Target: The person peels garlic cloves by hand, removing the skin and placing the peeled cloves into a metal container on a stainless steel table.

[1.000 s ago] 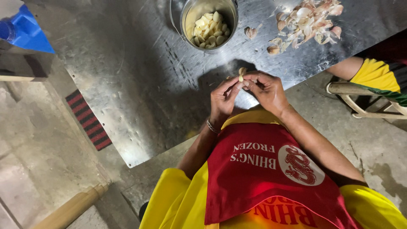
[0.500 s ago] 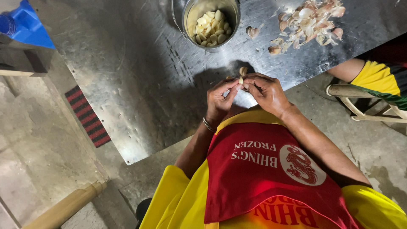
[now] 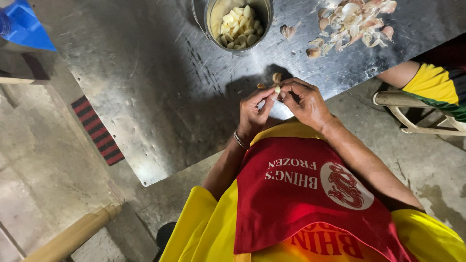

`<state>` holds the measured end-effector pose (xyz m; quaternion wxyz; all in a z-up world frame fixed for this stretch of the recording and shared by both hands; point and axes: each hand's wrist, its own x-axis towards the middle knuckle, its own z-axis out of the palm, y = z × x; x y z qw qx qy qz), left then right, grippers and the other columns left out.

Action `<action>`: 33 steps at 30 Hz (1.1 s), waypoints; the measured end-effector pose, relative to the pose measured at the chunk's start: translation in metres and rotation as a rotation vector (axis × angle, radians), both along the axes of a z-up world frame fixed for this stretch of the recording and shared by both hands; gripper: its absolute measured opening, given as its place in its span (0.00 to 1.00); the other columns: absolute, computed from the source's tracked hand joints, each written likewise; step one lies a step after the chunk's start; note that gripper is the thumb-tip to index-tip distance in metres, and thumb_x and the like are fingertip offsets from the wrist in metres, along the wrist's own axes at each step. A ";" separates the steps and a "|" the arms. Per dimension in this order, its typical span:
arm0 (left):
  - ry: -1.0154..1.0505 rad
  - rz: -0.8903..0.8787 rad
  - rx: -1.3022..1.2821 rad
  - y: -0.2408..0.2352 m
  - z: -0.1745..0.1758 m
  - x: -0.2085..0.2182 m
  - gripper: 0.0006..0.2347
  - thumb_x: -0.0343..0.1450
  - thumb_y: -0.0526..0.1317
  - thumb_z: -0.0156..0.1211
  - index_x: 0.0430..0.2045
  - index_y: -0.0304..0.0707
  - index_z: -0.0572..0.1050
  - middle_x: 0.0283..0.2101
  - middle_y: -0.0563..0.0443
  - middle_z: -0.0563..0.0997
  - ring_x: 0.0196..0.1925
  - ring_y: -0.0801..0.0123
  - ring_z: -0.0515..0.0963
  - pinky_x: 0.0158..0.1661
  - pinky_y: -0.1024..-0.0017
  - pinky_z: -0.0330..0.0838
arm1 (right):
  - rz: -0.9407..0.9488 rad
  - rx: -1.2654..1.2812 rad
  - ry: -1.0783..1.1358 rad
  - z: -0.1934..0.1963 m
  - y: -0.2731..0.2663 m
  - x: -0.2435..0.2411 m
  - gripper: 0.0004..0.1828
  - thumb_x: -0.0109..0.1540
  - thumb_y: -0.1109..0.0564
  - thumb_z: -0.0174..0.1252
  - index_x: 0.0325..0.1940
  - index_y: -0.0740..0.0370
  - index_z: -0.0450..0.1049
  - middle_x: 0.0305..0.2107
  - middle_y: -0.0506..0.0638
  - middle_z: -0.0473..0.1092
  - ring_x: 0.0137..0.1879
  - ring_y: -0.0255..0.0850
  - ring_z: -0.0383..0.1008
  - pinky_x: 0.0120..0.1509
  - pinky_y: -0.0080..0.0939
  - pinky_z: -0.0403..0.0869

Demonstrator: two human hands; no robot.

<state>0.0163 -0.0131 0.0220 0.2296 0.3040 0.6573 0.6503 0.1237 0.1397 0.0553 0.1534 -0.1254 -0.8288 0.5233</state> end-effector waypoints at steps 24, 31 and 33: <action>0.197 -0.042 -0.054 -0.001 -0.001 -0.003 0.11 0.71 0.32 0.69 0.46 0.34 0.80 0.45 0.44 0.86 0.45 0.70 0.86 0.45 0.74 0.81 | -0.016 -0.234 -0.035 -0.017 0.005 0.011 0.07 0.67 0.64 0.62 0.50 0.67 0.78 0.47 0.52 0.76 0.50 0.34 0.77 0.52 0.34 0.77; 0.249 -0.081 -0.069 -0.002 0.002 0.000 0.11 0.69 0.31 0.70 0.45 0.35 0.81 0.42 0.45 0.86 0.42 0.72 0.87 0.42 0.75 0.82 | 0.019 -0.108 -0.112 -0.017 0.007 0.014 0.04 0.67 0.63 0.60 0.44 0.67 0.75 0.42 0.53 0.76 0.45 0.35 0.77 0.46 0.36 0.77; 0.186 -0.093 -0.049 -0.002 -0.004 0.002 0.10 0.71 0.30 0.67 0.46 0.34 0.80 0.44 0.45 0.86 0.43 0.71 0.86 0.42 0.75 0.82 | 0.026 -0.059 -0.119 -0.020 0.006 0.015 0.05 0.67 0.63 0.60 0.44 0.68 0.73 0.40 0.53 0.75 0.44 0.36 0.77 0.46 0.37 0.76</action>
